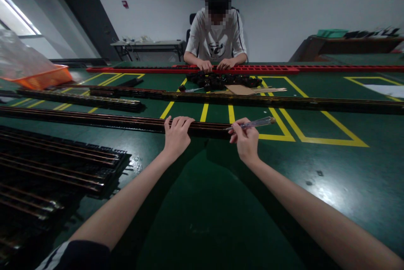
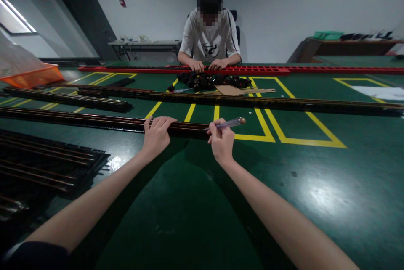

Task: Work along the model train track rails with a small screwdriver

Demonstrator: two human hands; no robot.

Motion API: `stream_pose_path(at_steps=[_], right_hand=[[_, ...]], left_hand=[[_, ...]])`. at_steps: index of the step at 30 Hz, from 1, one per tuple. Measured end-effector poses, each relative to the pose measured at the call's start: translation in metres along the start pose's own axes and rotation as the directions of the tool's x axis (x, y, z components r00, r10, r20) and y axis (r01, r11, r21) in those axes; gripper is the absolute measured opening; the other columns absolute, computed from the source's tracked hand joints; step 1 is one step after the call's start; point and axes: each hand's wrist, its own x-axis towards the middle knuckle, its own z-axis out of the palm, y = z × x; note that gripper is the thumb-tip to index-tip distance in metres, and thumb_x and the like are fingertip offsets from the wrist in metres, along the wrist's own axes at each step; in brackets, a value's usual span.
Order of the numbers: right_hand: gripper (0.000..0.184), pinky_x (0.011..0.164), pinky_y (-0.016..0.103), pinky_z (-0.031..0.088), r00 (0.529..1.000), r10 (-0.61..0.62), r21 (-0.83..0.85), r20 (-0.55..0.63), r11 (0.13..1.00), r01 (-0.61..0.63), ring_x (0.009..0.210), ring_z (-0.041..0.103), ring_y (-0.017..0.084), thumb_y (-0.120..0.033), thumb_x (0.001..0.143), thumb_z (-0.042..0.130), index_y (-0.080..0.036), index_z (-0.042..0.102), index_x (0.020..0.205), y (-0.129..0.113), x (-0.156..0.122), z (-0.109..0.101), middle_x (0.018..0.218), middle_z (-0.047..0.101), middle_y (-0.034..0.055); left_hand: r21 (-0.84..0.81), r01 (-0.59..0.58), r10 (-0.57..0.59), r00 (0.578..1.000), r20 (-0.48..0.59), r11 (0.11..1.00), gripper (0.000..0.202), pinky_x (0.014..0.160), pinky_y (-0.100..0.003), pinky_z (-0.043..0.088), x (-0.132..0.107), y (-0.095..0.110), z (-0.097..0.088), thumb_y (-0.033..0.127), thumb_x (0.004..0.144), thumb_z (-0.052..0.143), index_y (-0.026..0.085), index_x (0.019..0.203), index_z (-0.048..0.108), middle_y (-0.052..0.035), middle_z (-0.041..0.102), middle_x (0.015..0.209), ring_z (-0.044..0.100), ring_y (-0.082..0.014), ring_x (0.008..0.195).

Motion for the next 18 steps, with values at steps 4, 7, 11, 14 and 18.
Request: stream_pose_path(at_steps=[4, 7, 11, 14, 18], right_hand=[[0.015, 0.04, 0.019, 0.04, 0.998, 0.028, 0.001, 0.051, 1.0, -0.028, 0.044, 0.051, 0.007, -0.03, 0.084, 0.052, -0.019, 0.051, 0.074, 0.0019, 0.001, 0.0001, 0.063, 0.057, -0.0015], [0.015, 0.04, 0.019, 0.04, 0.998, 0.037, 0.003, 0.056, 0.999, -0.037, 0.044, 0.051, 0.007, -0.03, 0.084, 0.052, -0.018, 0.051, 0.074, 0.0021, 0.0015, 0.0, 0.063, 0.057, -0.0016], [0.016, 0.039, 0.019, 0.039, 0.998, 0.039, 0.011, 0.052, 0.999, -0.04, 0.043, 0.051, 0.007, -0.03, 0.084, 0.052, -0.018, 0.05, 0.074, 0.0017, 0.0016, -0.0001, 0.063, 0.057, -0.0014], [0.016, 0.039, 0.019, 0.04, 0.998, 0.042, 0.014, 0.053, 0.999, -0.042, 0.043, 0.051, 0.007, -0.031, 0.083, 0.053, -0.018, 0.051, 0.074, 0.0019, 0.0017, -0.0003, 0.063, 0.057, -0.0015], [0.014, 0.039, 0.019, 0.039, 0.997, 0.05, 0.02, 0.05, 0.999, -0.051, 0.043, 0.051, 0.006, -0.03, 0.083, 0.052, -0.018, 0.051, 0.075, 0.0032, 0.0023, 0.0001, 0.062, 0.057, -0.0019]], left_hand=[[-0.038, -0.022, 0.023, 0.999, 0.033, 0.999, 0.045, 0.106, -0.047, 0.028, 0.0009, -0.004, 0.0018, 0.001, 0.079, 0.035, 0.021, 0.113, 0.057, -0.0056, 0.062, 0.115, 0.052, -0.0223, 0.113], [-0.073, -0.015, 0.019, 0.998, 0.059, 0.997, 0.045, 0.106, -0.045, 0.029, 0.0008, -0.0065, 0.0026, 0.002, 0.08, 0.034, 0.019, 0.115, 0.056, -0.0062, 0.062, 0.117, 0.052, -0.0209, 0.114], [-0.099, -0.02, 0.027, 0.997, 0.072, 0.995, 0.041, 0.109, -0.046, 0.025, -0.0003, -0.0071, 0.0029, 0.008, 0.083, 0.037, 0.02, 0.117, 0.054, -0.0061, 0.06, 0.12, 0.051, -0.0203, 0.116], [-0.106, -0.028, 0.036, 0.997, 0.075, 0.994, 0.036, 0.109, -0.046, 0.024, -0.0006, -0.0065, 0.0028, 0.015, 0.085, 0.041, 0.02, 0.118, 0.054, -0.0067, 0.06, 0.12, 0.051, -0.0207, 0.116], [-0.084, -0.043, 0.05, 0.995, 0.083, 0.996, 0.034, 0.108, -0.046, 0.025, -0.0004, -0.0061, 0.003, 0.026, 0.087, 0.045, 0.019, 0.119, 0.053, -0.0072, 0.06, 0.119, 0.05, -0.022, 0.116]])
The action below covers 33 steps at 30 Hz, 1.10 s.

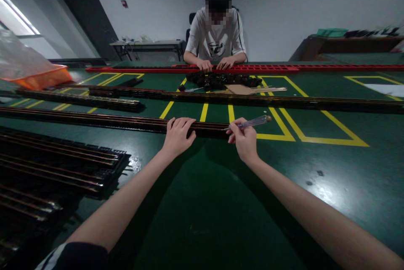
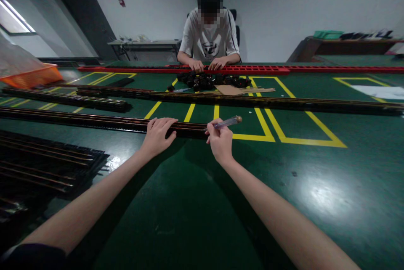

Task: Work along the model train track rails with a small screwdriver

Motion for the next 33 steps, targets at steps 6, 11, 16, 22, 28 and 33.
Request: stream_pose_path(at_steps=[6, 11, 16, 22, 28, 33], right_hand=[[0.014, 0.038, 0.019, 0.039, 1.0, 0.009, -0.003, -0.006, 1.0, -0.009, 0.042, 0.051, 0.006, -0.029, 0.083, 0.052, -0.018, 0.05, 0.074, -0.0004, -0.0002, 0.0005, 0.061, 0.057, -0.0022], [0.014, 0.04, 0.019, 0.041, 1.0, -0.008, 0.0, 0.01, 1.0, 0.008, 0.044, 0.051, 0.006, -0.029, 0.083, 0.052, -0.018, 0.051, 0.074, -0.0032, -0.0007, -0.0008, 0.063, 0.057, -0.0016], [0.015, 0.04, 0.019, 0.041, 1.0, -0.009, -0.001, 0.012, 1.0, 0.009, 0.044, 0.051, 0.006, -0.029, 0.083, 0.052, -0.017, 0.051, 0.073, -0.0037, -0.0007, -0.0007, 0.063, 0.056, -0.0016], [0.014, 0.039, 0.019, 0.04, 1.0, -0.012, -0.008, -0.003, 1.0, 0.012, 0.043, 0.051, 0.006, -0.027, 0.083, 0.052, -0.017, 0.052, 0.074, -0.0028, -0.0011, 0.0003, 0.062, 0.057, -0.0017], [0.014, 0.038, 0.018, 0.039, 1.0, -0.02, -0.007, -0.011, 1.0, 0.02, 0.043, 0.051, 0.006, -0.028, 0.084, 0.053, -0.017, 0.052, 0.075, -0.0012, -0.0008, 0.0011, 0.063, 0.058, -0.0015], [0.015, 0.038, 0.018, 0.039, 1.0, -0.026, -0.011, -0.008, 1.0, 0.026, 0.043, 0.051, 0.006, -0.029, 0.084, 0.053, -0.017, 0.052, 0.075, -0.0003, -0.0011, 0.0012, 0.063, 0.057, -0.0017]], left_hand=[[0.049, 0.001, -0.001, 1.0, -0.006, 0.999, 0.034, 0.105, -0.046, 0.029, 0.0003, 0.0007, 0.0, 0.031, 0.087, 0.047, 0.019, 0.118, 0.053, -0.0075, 0.061, 0.117, 0.052, -0.0233, 0.113], [0.059, 0.011, -0.011, 1.0, 0.01, 0.998, 0.033, 0.104, -0.045, 0.03, 0.0006, 0.0015, -0.001, 0.031, 0.088, 0.047, 0.019, 0.119, 0.053, -0.0074, 0.06, 0.119, 0.051, -0.0233, 0.113], [0.065, 0.021, -0.021, 1.0, 0.004, 0.998, 0.032, 0.104, -0.046, 0.029, 0.001, 0.0027, -0.0011, 0.03, 0.089, 0.046, 0.019, 0.118, 0.054, -0.007, 0.061, 0.118, 0.052, -0.0229, 0.112], [0.09, 0.023, -0.022, 1.0, -0.014, 0.996, 0.032, 0.106, -0.045, 0.029, 0.0018, 0.0051, 0.0009, 0.029, 0.088, 0.046, 0.017, 0.117, 0.055, -0.0071, 0.061, 0.116, 0.053, -0.0227, 0.111], [0.106, 0.013, -0.011, 1.0, -0.024, 0.994, 0.033, 0.109, -0.045, 0.026, 0.0021, 0.0042, 0.0037, 0.026, 0.088, 0.044, 0.018, 0.118, 0.055, -0.006, 0.061, 0.117, 0.052, -0.0223, 0.113], [0.115, 0.012, -0.005, 0.998, -0.057, 0.993, 0.034, 0.11, -0.046, 0.024, 0.0015, 0.003, 0.0049, 0.02, 0.087, 0.044, 0.02, 0.119, 0.055, -0.0047, 0.061, 0.117, 0.051, -0.0221, 0.114]])
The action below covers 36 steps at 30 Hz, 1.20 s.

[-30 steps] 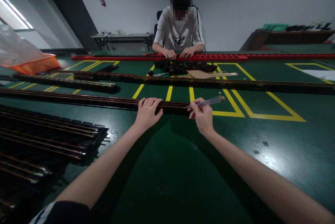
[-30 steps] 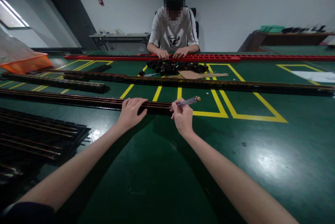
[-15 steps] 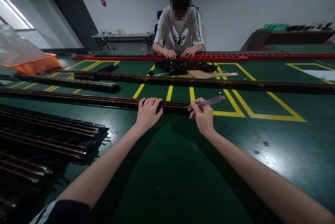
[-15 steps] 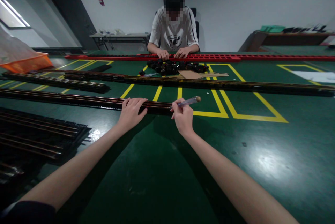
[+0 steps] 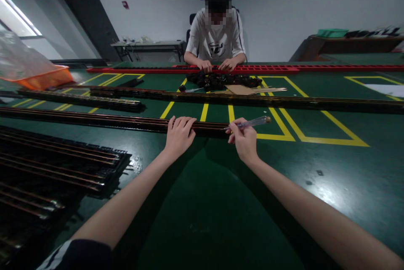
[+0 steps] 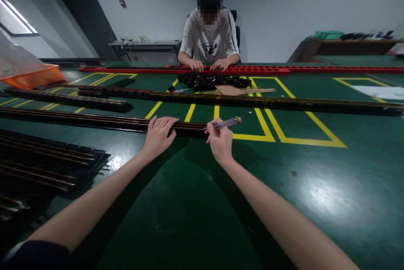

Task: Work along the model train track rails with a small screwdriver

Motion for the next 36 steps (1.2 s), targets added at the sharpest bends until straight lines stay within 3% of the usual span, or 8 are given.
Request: stream_pose_path(at_steps=[12, 21, 36], right_hand=[[0.014, 0.037, 0.019, 0.038, 0.999, -0.003, -0.008, -0.04, 1.0, 0.002, 0.041, 0.05, 0.006, -0.027, 0.083, 0.052, -0.018, 0.051, 0.073, -0.0022, 0.0003, 0.0001, 0.062, 0.057, -0.0015], [0.016, 0.037, 0.019, 0.038, 0.991, -0.012, 0.007, -0.135, 1.0, 0.013, 0.042, 0.049, 0.006, -0.03, 0.083, 0.05, -0.019, 0.049, 0.072, -0.0046, -0.0007, -0.0023, 0.06, 0.054, -0.0028], [0.016, 0.037, 0.019, 0.036, 0.986, -0.002, 0.022, -0.167, 1.0, 0.006, 0.041, 0.047, 0.007, -0.03, 0.081, 0.05, -0.019, 0.047, 0.07, -0.0043, -0.0011, -0.0026, 0.058, 0.05, -0.0035]], left_hand=[[-0.011, -0.034, 0.034, 0.999, -0.001, 0.999, 0.038, 0.112, -0.046, 0.022, -0.0011, 0.0005, -0.0019, 0.011, 0.086, 0.039, 0.02, 0.119, 0.054, -0.0046, 0.061, 0.119, 0.051, -0.0209, 0.115], [-0.033, -0.029, 0.029, 0.999, 0.016, 0.999, 0.038, 0.111, -0.046, 0.024, -0.0012, 0.0, -0.0033, 0.011, 0.086, 0.037, 0.02, 0.119, 0.055, -0.0051, 0.061, 0.119, 0.051, -0.021, 0.114], [-0.077, -0.021, 0.022, 1.0, 0.013, 0.997, 0.036, 0.11, -0.044, 0.027, -0.0017, -0.0045, -0.0013, 0.013, 0.086, 0.039, 0.018, 0.118, 0.054, -0.0063, 0.061, 0.116, 0.051, -0.0201, 0.112]])
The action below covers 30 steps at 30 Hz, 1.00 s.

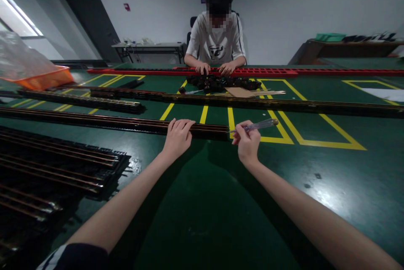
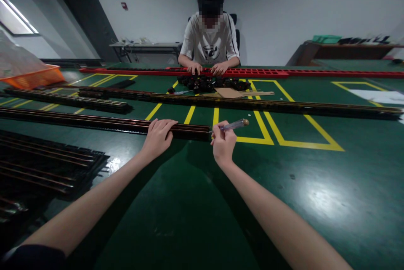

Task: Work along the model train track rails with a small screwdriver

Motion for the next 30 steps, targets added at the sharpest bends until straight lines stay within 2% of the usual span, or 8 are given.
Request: stream_pose_path(at_steps=[4, 7, 12, 16, 20, 23, 26, 30], right_hand=[[0.014, 0.036, 0.019, 0.034, 0.997, 0.012, 0.034, -0.081, 0.999, -0.01, 0.04, 0.044, 0.007, -0.029, 0.081, 0.049, -0.02, 0.045, 0.071, 0.001, 0.003, -0.002, 0.056, 0.046, -0.0054], [0.013, 0.041, 0.021, 0.037, 0.995, -0.049, 0.001, -0.083, 0.999, 0.049, 0.044, 0.046, 0.008, -0.029, 0.083, 0.048, -0.021, 0.046, 0.073, 0.002, 0.004, -0.002, 0.057, 0.047, -0.0049], [0.015, 0.059, 0.029, 0.046, 0.97, -0.239, -0.221, 0.043, 0.945, 0.243, 0.071, 0.059, 0.016, -0.035, 0.086, 0.049, -0.022, 0.056, 0.086, 0.003, 0.003, -0.001, 0.081, 0.063, 0.003], [0.017, 0.072, 0.036, 0.048, 0.931, -0.312, -0.271, 0.189, 0.895, 0.355, 0.08, 0.061, 0.019, -0.032, 0.091, 0.044, -0.022, 0.058, 0.088, 0.005, 0.004, 0.001, 0.091, 0.067, 0.0056], [0.018, 0.083, 0.042, 0.044, 0.872, -0.333, -0.455, 0.359, 0.753, 0.475, 0.093, 0.061, 0.022, -0.024, 0.092, 0.04, -0.02, 0.056, 0.087, 0.009, 0.004, 0.007, 0.104, 0.067, 0.0085], [0.014, 0.091, 0.045, 0.039, 0.792, -0.301, -0.571, 0.531, 0.564, 0.596, 0.102, 0.058, 0.025, -0.028, 0.089, 0.046, -0.018, 0.055, 0.093, 0.011, 0.004, 0.014, 0.111, 0.064, 0.0126], [0.02, 0.095, 0.047, 0.035, 0.717, -0.26, -0.597, 0.647, 0.412, 0.688, 0.102, 0.058, 0.027, -0.033, 0.088, 0.048, -0.016, 0.053, 0.098, 0.013, 0.003, 0.02, 0.106, 0.064, 0.0149], [0.025, 0.093, 0.047, 0.034, 0.754, -0.197, -0.652, 0.627, 0.397, 0.646, 0.096, 0.059, 0.027, -0.038, 0.089, 0.046, -0.015, 0.051, 0.095, 0.013, 0.004, 0.026, 0.097, 0.065, 0.0138]], left_hand=[[-0.003, 0.02, -0.02, 1.0, 0.008, 1.0, 0.034, 0.11, -0.044, 0.026, 0.0, 0.0, -0.001, 0.015, 0.086, 0.04, 0.018, 0.117, 0.054, -0.0063, 0.061, 0.116, 0.052, -0.0205, 0.112], [0.013, 0.047, -0.047, 0.999, -0.006, 0.999, 0.033, 0.11, -0.045, 0.025, 0.0, -0.001, -0.001, 0.018, 0.085, 0.042, 0.019, 0.116, 0.055, -0.0067, 0.061, 0.115, 0.051, -0.0214, 0.113], [0.042, 0.13, -0.129, 0.991, -0.038, 0.991, 0.034, 0.107, -0.05, 0.027, 0.0, -0.002, 0.0, 0.029, 0.084, 0.046, 0.019, 0.115, 0.056, -0.0096, 0.061, 0.116, 0.051, -0.0254, 0.113], [0.064, 0.142, -0.141, 0.99, -0.024, 0.988, 0.036, 0.108, -0.052, 0.027, -0.001, -0.002, 0.0, 0.028, 0.082, 0.047, 0.017, 0.115, 0.057, -0.0109, 0.061, 0.115, 0.051, -0.0272, 0.113], [0.051, 0.128, -0.126, 0.991, -0.037, 0.99, 0.037, 0.108, -0.051, 0.03, 0.0, -0.003, 0.004, 0.022, 0.081, 0.046, 0.015, 0.115, 0.057, -0.0118, 0.062, 0.111, 0.052, -0.0272, 0.11], [0.029, 0.13, -0.128, 0.99, -0.06, 0.991, 0.036, 0.104, -0.05, 0.035, 0.0, -0.003, 0.007, 0.019, 0.08, 0.046, 0.016, 0.114, 0.058, -0.0121, 0.061, 0.11, 0.052, -0.0275, 0.108], [0.018, 0.132, -0.13, 0.989, -0.072, 0.991, 0.036, 0.101, -0.049, 0.039, 0.0, -0.003, 0.01, 0.018, 0.08, 0.046, 0.015, 0.114, 0.059, -0.0126, 0.061, 0.109, 0.052, -0.028, 0.108], [0.013, 0.129, -0.127, 0.989, -0.075, 0.992, 0.038, 0.105, -0.05, 0.037, 0.001, -0.001, 0.01, 0.017, 0.082, 0.043, 0.014, 0.116, 0.059, -0.013, 0.061, 0.11, 0.053, -0.0275, 0.108]])
